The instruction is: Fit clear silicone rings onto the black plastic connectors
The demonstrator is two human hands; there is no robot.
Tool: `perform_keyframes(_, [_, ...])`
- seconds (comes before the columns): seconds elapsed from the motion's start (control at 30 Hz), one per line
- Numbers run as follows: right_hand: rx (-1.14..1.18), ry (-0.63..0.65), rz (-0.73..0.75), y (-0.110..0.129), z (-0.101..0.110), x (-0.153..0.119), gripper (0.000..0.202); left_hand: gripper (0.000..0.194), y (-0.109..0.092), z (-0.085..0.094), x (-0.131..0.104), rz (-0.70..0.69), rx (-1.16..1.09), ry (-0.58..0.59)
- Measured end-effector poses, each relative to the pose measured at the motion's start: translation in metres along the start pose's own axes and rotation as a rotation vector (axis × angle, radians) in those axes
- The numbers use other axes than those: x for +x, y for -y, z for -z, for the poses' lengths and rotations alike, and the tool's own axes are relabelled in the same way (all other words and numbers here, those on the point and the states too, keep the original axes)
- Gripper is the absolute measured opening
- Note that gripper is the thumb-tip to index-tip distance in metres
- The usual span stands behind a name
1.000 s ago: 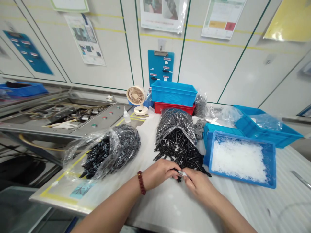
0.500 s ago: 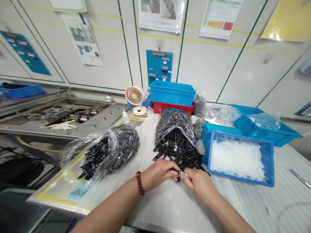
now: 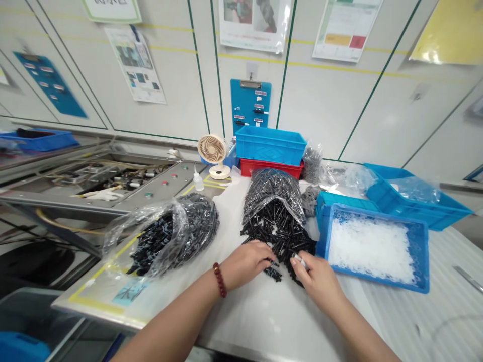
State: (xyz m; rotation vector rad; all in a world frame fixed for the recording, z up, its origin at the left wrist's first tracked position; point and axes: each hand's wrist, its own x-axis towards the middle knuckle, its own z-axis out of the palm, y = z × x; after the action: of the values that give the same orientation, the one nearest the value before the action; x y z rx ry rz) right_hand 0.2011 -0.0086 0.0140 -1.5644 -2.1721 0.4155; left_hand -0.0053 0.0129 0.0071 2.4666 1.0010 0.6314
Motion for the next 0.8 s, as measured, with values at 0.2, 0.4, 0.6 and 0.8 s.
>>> perform_keyframes(0.2, [0.111, -0.092, 0.031, -0.003, 0.001, 0.001, 0.040, 0.026, -0.007, 0.001, -0.002, -0.002, 0.040, 0.188])
perform_keyframes(0.4, [0.151, -0.138, 0.041, -0.004, -0.001, 0.002, 0.040, 0.020, -0.012, -0.013, 0.017, 0.391, 0.212, -0.085])
perform_keyframes(0.6, [0.149, -0.136, 0.049, -0.004, -0.003, 0.001, 0.040, 0.024, -0.020, -0.027, 0.032, 0.479, 0.382, -0.029])
perform_keyframes(0.8, [0.136, -0.130, 0.042, -0.002, -0.001, 0.001, 0.039, 0.012, -0.021, -0.028, 0.031, 0.463, 0.295, 0.002])
